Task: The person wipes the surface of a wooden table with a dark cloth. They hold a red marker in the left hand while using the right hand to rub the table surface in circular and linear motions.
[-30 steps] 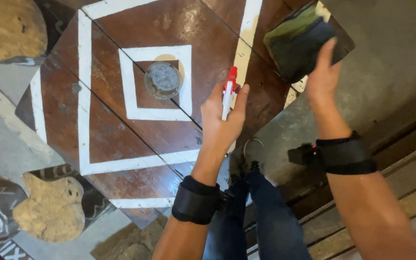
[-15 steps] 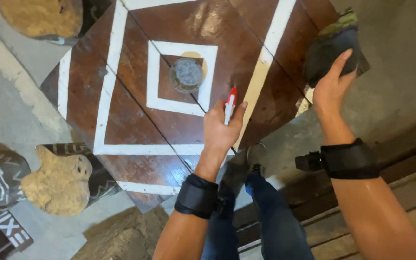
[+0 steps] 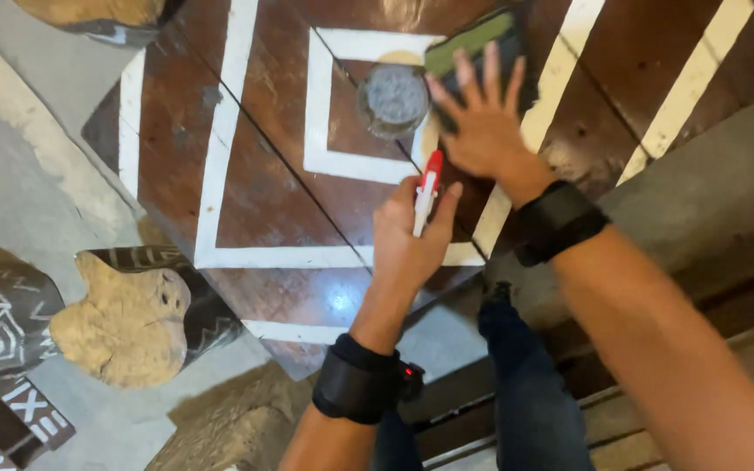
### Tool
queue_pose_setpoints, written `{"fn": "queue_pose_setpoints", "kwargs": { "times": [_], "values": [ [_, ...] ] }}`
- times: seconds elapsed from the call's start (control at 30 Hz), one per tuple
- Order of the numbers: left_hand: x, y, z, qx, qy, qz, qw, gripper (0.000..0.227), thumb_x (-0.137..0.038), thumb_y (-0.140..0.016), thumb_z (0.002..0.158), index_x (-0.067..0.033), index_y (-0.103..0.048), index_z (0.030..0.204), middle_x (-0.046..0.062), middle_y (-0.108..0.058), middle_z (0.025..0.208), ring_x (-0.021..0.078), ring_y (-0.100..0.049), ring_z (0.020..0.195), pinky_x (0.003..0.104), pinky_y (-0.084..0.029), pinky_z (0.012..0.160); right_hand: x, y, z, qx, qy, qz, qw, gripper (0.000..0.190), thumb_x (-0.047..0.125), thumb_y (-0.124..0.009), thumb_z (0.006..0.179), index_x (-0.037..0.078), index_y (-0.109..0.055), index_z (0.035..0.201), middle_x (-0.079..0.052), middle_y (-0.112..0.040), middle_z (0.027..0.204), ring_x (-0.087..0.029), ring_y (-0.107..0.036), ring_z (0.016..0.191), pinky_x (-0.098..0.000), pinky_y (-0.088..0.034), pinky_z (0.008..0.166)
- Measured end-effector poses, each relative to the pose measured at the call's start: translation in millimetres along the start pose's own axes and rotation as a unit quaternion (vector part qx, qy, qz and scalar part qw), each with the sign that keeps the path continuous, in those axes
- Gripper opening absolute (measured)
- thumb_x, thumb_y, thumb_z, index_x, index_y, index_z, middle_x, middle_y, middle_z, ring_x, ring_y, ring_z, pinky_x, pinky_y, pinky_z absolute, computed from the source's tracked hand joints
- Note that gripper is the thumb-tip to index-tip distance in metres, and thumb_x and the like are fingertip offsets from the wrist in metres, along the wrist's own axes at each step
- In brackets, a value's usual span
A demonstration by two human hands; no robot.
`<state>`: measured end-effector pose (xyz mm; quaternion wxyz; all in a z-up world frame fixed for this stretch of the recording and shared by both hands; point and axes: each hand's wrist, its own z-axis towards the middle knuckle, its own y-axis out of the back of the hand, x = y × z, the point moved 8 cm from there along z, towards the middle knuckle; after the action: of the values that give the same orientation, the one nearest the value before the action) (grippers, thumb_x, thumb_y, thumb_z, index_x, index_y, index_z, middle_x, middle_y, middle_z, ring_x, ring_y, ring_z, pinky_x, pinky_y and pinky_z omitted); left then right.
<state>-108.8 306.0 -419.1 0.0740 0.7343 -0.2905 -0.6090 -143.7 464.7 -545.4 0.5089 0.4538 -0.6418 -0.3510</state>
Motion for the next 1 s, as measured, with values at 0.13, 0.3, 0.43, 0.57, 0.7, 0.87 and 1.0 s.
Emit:
{"fn": "queue_pose_setpoints", "kwargs": {
  "times": [0.13, 0.3, 0.43, 0.57, 0.7, 0.87, 1.0],
  "values": [
    [5, 20, 9, 0.018, -0.026, -0.018, 0.999, 0.026, -0.026, -0.075, 0.092, -0.0021, -0.070, 0.100, 0.016, -0.072, 0.075, 0.0303, -0.074, 0.067, 0.039, -0.054, 0.060, 23, -22, -21, -0.012, 0.061, 0.012, 0.998, 0.092, 0.043, -0.067, 0.084, 0.022, -0.030, 0.166, -0.015, -0.008, 0.176, -0.047, 0.005, 0.159, -0.0739, 0.009, 0.120],
    [27, 31, 9, 0.031, -0.021, -0.031, 0.999, 0.024, -0.026, -0.076, 0.091, -0.0036, -0.071, 0.097, 0.014, -0.072, 0.074, 0.0227, -0.072, 0.063, 0.036, -0.053, 0.059, -2, -13, -13, -0.056, 0.028, -0.004, 0.998, 0.077, 0.037, -0.062, 0.095, 0.029, -0.037, 0.167, -0.009, -0.019, 0.176, -0.038, -0.001, 0.163, -0.0745, 0.006, 0.122],
    [40, 35, 6, 0.050, -0.012, -0.017, 0.999, 0.024, -0.025, -0.077, 0.091, -0.0026, -0.070, 0.096, 0.013, -0.068, 0.069, 0.0234, -0.064, 0.057, 0.037, -0.051, 0.057, -48, -8, 7, -0.081, -0.121, 0.053, 0.988, 0.061, 0.037, -0.053, 0.108, 0.030, -0.038, 0.166, -0.010, -0.017, 0.178, -0.041, 0.000, 0.163, -0.0777, 0.007, 0.119],
    [43, 37, 1, 0.060, -0.001, -0.032, 0.998, 0.024, -0.026, -0.075, 0.093, -0.0024, -0.069, 0.096, 0.013, -0.066, 0.067, 0.0212, -0.061, 0.057, 0.036, -0.049, 0.057, -24, -13, 3, -0.095, -0.085, 0.001, 0.992, 0.068, 0.035, -0.057, 0.106, 0.025, -0.034, 0.170, -0.019, -0.014, 0.178, -0.046, 0.000, 0.161, -0.0804, 0.006, 0.117],
    [41, 33, 0, 0.051, -0.016, -0.049, 0.997, 0.026, -0.026, -0.075, 0.091, -0.0021, -0.069, 0.097, 0.012, -0.067, 0.069, 0.0187, -0.062, 0.058, 0.035, -0.051, 0.057, 51, -21, -35, 0.026, 0.112, -0.057, 0.992, 0.099, 0.032, -0.072, 0.072, 0.032, -0.035, 0.163, -0.010, -0.016, 0.174, -0.040, -0.001, 0.160, -0.0732, 0.005, 0.120],
    [33, 24, -1, 0.078, 0.005, -0.044, 0.996, 0.025, -0.026, -0.075, 0.091, -0.0023, -0.070, 0.096, 0.012, -0.067, 0.067, 0.0184, -0.062, 0.057, 0.035, -0.050, 0.057, -22, -10, -38, -0.006, 0.063, -0.049, 0.997, 0.088, 0.028, -0.066, 0.079, 0.038, -0.039, 0.163, -0.001, -0.025, 0.175, -0.031, -0.008, 0.164, -0.0679, 0.004, 0.126],
    [13, 25, 1, 0.094, -0.022, -0.037, 0.995, 0.025, -0.026, -0.075, 0.091, -0.0025, -0.070, 0.096, 0.012, -0.066, 0.065, 0.0189, -0.062, 0.056, 0.034, -0.050, 0.057, -106, 11, -65, -0.121, -0.094, 0.014, 0.988, 0.057, 0.035, -0.052, 0.112, 0.026, -0.039, 0.167, -0.008, -0.024, 0.180, -0.039, -0.007, 0.167, -0.0717, 0.002, 0.129]
  ]
}}
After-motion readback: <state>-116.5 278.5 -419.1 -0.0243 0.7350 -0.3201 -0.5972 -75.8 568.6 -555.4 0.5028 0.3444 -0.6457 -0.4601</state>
